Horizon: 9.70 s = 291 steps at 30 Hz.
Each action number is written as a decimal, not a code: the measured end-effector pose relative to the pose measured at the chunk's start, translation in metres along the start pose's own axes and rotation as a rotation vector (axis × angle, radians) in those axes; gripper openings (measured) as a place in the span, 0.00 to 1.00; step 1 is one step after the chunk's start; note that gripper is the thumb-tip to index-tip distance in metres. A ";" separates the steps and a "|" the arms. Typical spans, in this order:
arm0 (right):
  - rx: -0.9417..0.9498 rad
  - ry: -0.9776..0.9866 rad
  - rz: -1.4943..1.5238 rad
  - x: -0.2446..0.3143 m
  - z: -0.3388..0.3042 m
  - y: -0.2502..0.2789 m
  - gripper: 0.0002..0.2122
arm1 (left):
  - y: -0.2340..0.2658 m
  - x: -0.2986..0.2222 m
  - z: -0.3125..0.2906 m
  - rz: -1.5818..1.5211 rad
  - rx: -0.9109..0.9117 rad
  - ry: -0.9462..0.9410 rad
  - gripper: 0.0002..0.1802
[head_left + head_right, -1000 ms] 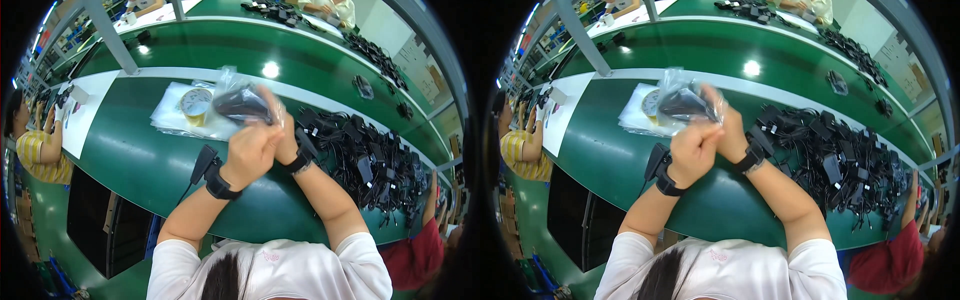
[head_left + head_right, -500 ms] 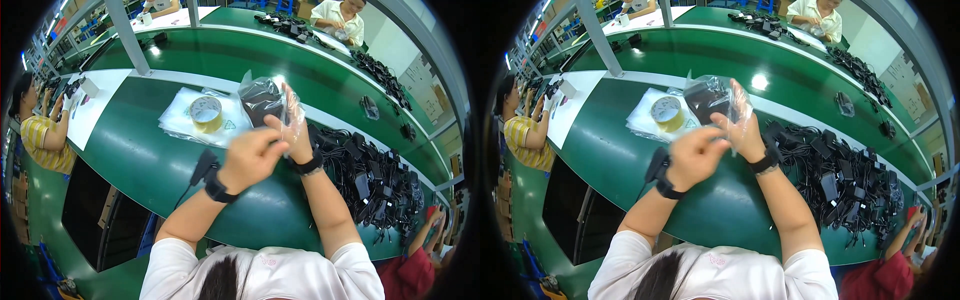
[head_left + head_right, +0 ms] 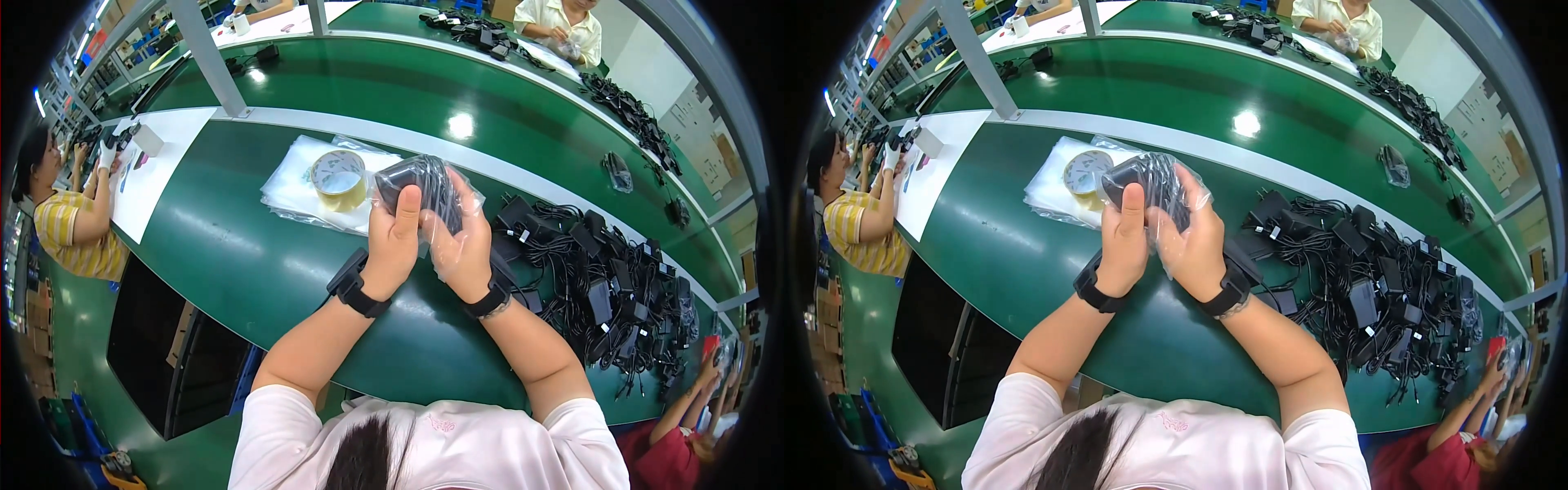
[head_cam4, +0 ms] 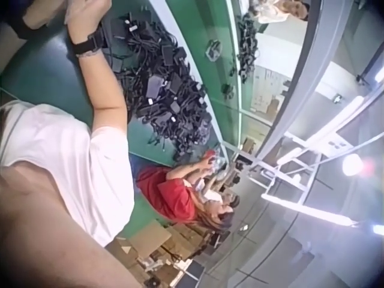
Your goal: The person picks up a power adapter, wraps its cord around the body, and places it into a plastic bag before repeating the process with another adapter.
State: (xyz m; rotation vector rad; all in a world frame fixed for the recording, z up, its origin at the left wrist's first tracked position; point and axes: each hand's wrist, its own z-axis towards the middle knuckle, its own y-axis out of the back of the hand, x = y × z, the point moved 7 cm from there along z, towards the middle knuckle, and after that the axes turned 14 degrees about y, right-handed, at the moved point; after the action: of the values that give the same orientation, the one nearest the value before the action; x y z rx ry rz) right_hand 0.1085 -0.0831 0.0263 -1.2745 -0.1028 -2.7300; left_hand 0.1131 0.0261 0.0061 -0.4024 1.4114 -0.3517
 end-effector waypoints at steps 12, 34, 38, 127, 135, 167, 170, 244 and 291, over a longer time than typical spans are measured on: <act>0.643 0.126 -0.311 0.003 0.022 0.012 0.21 | -0.001 0.001 0.000 -0.190 0.185 0.371 0.15; 0.100 -0.205 0.326 -0.016 0.031 0.060 0.24 | 0.017 0.012 0.013 -0.320 -0.017 0.356 0.17; 0.035 -0.291 0.230 -0.006 0.028 0.056 0.39 | 0.026 -0.001 0.011 -0.332 -0.044 0.273 0.17; -0.049 -0.090 -0.192 -0.014 0.003 0.018 0.12 | 0.010 -0.025 -0.008 0.529 -0.190 -0.024 0.18; -0.012 -0.016 0.027 -0.013 0.007 0.006 0.08 | 0.010 -0.035 -0.013 0.417 -0.242 -0.104 0.17; 0.108 -0.310 0.330 -0.029 0.008 0.003 0.13 | 0.024 -0.024 0.004 0.167 -0.147 0.112 0.14; 0.190 -0.080 0.085 -0.011 0.016 0.008 0.11 | 0.024 -0.014 0.005 0.024 -0.121 0.231 0.15; 0.134 -0.443 -0.183 0.073 0.027 0.236 0.07 | 0.017 -0.014 0.006 0.419 -0.129 -0.034 0.09; 0.544 -0.421 0.316 0.083 0.025 0.052 0.11 | -0.009 -0.032 0.013 -0.630 0.403 0.261 0.34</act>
State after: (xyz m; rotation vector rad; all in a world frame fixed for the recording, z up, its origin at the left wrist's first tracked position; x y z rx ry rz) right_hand 0.0821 -0.1385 0.1062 -1.5008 -0.5818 -1.9460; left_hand 0.1214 0.0334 0.0398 -0.4719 1.3949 -1.2159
